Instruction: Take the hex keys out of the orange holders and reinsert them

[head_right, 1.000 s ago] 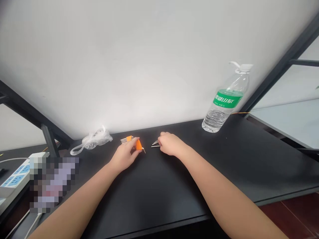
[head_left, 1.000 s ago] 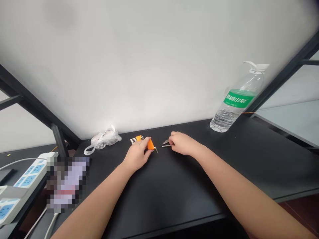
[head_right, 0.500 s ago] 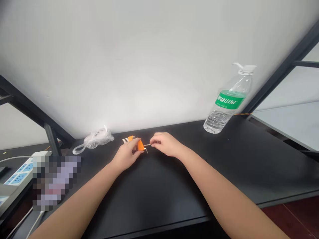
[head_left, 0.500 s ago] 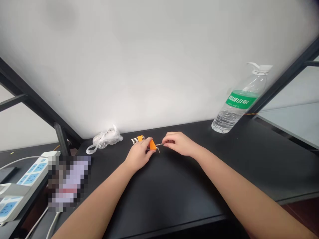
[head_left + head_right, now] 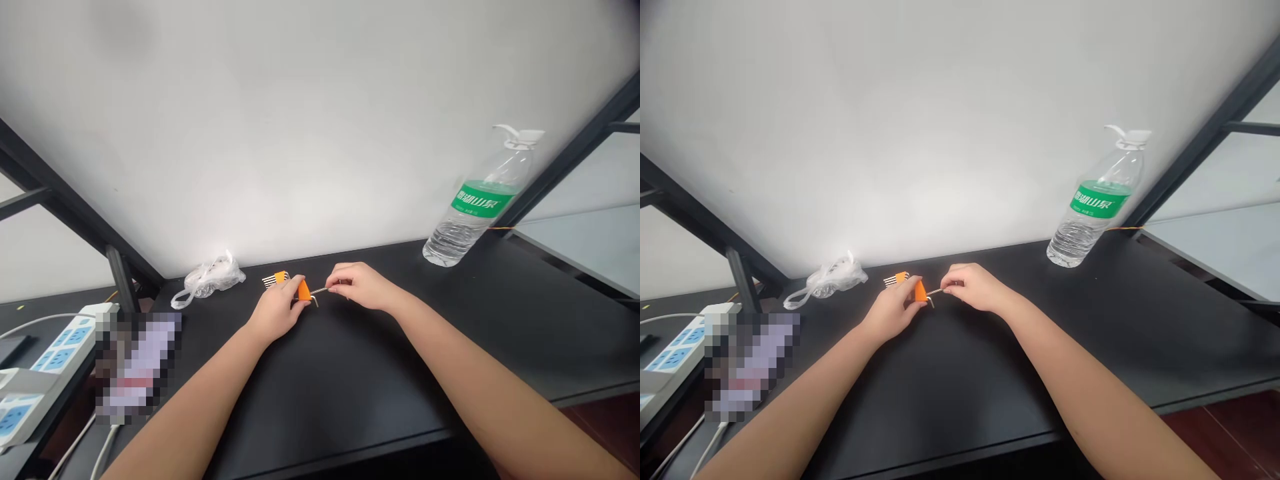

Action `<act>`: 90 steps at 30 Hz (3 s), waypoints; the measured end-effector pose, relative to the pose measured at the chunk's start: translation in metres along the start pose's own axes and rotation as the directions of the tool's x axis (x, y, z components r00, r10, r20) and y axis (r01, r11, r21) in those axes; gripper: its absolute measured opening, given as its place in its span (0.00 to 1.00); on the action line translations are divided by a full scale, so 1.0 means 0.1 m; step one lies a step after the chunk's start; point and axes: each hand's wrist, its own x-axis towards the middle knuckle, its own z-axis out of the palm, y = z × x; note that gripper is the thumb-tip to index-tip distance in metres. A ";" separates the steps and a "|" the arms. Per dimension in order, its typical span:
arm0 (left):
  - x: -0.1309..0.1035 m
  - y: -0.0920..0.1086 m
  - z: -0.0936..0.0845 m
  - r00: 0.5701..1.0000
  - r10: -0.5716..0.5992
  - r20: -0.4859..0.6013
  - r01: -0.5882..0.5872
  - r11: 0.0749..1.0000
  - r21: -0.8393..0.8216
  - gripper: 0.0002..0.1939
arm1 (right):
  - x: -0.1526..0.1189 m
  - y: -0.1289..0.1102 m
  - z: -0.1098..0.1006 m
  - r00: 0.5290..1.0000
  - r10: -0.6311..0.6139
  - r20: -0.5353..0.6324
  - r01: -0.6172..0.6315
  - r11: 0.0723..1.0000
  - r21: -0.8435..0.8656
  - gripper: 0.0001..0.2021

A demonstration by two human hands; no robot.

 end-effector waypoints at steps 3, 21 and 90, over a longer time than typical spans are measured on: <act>-0.01 0.01 0.00 1.000 0.025 0.006 -0.025 1.000 0.004 0.26 | -0.01 -0.04 -0.01 1.000 0.020 0.007 -0.020 1.000 0.023 0.08; 0.00 0.00 0.00 0.999 0.027 -0.032 -0.028 0.998 -0.062 0.24 | -0.04 -0.20 -0.03 0.960 0.249 0.125 -0.266 0.953 0.143 0.08; 0.00 0.09 -0.01 0.997 0.011 -0.080 -0.044 0.905 -0.423 0.29 | 0.03 -0.18 0.46 0.938 0.195 0.286 -0.336 0.311 0.889 0.19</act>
